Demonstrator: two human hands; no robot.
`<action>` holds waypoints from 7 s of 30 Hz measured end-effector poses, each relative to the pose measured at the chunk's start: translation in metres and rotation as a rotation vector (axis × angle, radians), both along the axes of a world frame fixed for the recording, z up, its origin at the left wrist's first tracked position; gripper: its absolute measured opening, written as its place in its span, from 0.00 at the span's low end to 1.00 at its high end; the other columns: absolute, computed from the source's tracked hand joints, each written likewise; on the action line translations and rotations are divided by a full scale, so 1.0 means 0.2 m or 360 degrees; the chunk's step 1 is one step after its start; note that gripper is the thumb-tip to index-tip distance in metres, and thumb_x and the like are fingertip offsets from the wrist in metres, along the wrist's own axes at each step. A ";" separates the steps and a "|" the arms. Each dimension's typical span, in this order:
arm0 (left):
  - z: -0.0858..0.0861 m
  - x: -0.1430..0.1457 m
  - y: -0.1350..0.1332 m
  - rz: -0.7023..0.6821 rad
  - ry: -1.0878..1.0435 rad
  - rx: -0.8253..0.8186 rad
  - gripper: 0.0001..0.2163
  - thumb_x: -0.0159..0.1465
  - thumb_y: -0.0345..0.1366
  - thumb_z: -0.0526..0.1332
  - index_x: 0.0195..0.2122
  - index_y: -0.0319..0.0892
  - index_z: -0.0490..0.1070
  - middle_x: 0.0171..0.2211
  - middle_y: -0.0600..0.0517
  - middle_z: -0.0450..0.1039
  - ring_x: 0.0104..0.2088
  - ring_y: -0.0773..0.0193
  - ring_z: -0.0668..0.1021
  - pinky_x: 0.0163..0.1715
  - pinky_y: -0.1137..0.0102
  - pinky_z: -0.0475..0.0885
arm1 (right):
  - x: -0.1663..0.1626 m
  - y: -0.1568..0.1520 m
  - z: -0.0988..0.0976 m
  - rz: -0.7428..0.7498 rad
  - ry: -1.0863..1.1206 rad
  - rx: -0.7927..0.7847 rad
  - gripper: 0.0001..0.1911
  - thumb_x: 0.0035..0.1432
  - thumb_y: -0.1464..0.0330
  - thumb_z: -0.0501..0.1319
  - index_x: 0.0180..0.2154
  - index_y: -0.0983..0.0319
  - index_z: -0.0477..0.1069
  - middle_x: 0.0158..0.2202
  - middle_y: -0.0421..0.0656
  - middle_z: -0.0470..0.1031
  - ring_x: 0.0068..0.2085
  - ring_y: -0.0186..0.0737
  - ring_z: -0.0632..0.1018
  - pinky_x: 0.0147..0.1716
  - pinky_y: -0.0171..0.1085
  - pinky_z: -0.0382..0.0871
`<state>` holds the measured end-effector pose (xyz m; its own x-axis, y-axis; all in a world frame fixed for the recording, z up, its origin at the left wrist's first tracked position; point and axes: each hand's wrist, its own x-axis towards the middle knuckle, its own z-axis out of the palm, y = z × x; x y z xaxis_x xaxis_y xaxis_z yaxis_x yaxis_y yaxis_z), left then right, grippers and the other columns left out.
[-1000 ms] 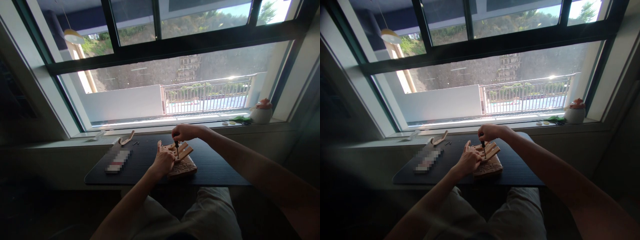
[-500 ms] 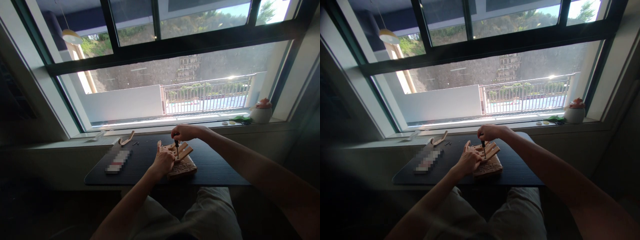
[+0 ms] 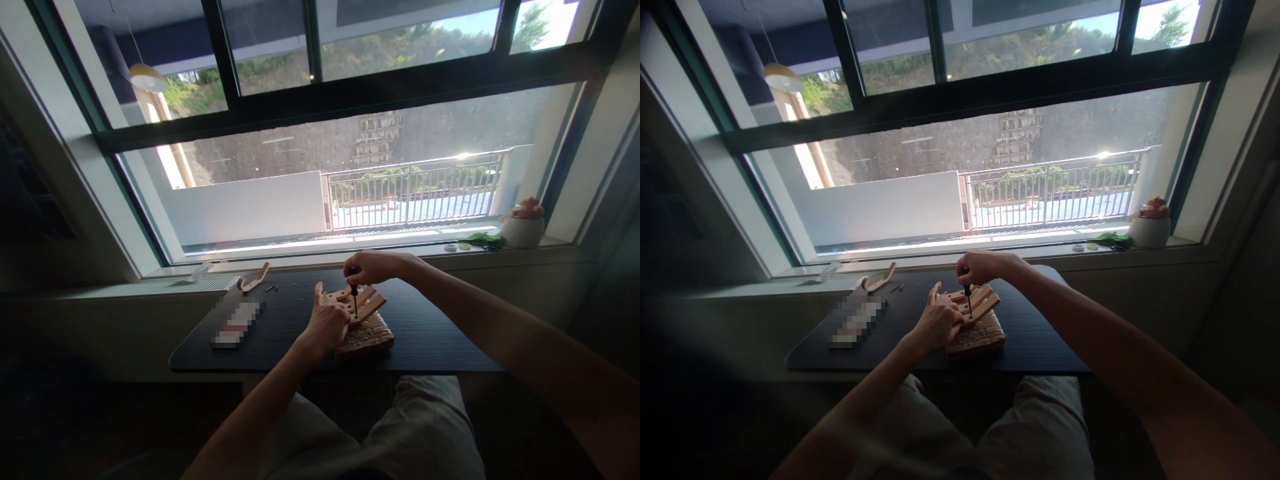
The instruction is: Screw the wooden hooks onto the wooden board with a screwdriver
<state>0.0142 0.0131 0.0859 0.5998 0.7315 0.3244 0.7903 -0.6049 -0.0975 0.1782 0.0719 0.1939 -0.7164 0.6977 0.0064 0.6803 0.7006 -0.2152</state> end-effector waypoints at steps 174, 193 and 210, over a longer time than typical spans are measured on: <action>-0.05 0.04 0.20 0.0170 -0.0150 0.0078 0.08 0.57 0.32 0.57 0.28 0.44 0.77 0.30 0.50 0.75 0.43 0.55 0.72 0.59 0.45 0.38 | 0.04 0.25 -0.56 -0.0147 0.1651 -0.0334 0.17 0.45 0.61 0.64 0.35 0.66 0.76 0.33 0.45 0.78 0.37 0.44 0.77 0.39 0.42 0.69; -0.05 0.03 0.21 0.0157 -0.0155 0.0091 0.08 0.56 0.30 0.58 0.27 0.44 0.77 0.29 0.51 0.76 0.43 0.55 0.72 0.59 0.46 0.39 | 0.03 0.28 -0.54 -0.0125 0.1628 -0.0263 0.17 0.45 0.60 0.64 0.34 0.65 0.76 0.31 0.43 0.77 0.33 0.41 0.76 0.35 0.39 0.69; -0.05 0.03 0.20 0.0148 -0.0164 0.0111 0.08 0.55 0.29 0.57 0.25 0.43 0.76 0.27 0.50 0.75 0.40 0.56 0.73 0.58 0.44 0.39 | 0.04 0.24 -0.49 -0.0136 0.1626 -0.0216 0.17 0.47 0.61 0.62 0.37 0.66 0.75 0.32 0.44 0.77 0.35 0.41 0.76 0.37 0.39 0.69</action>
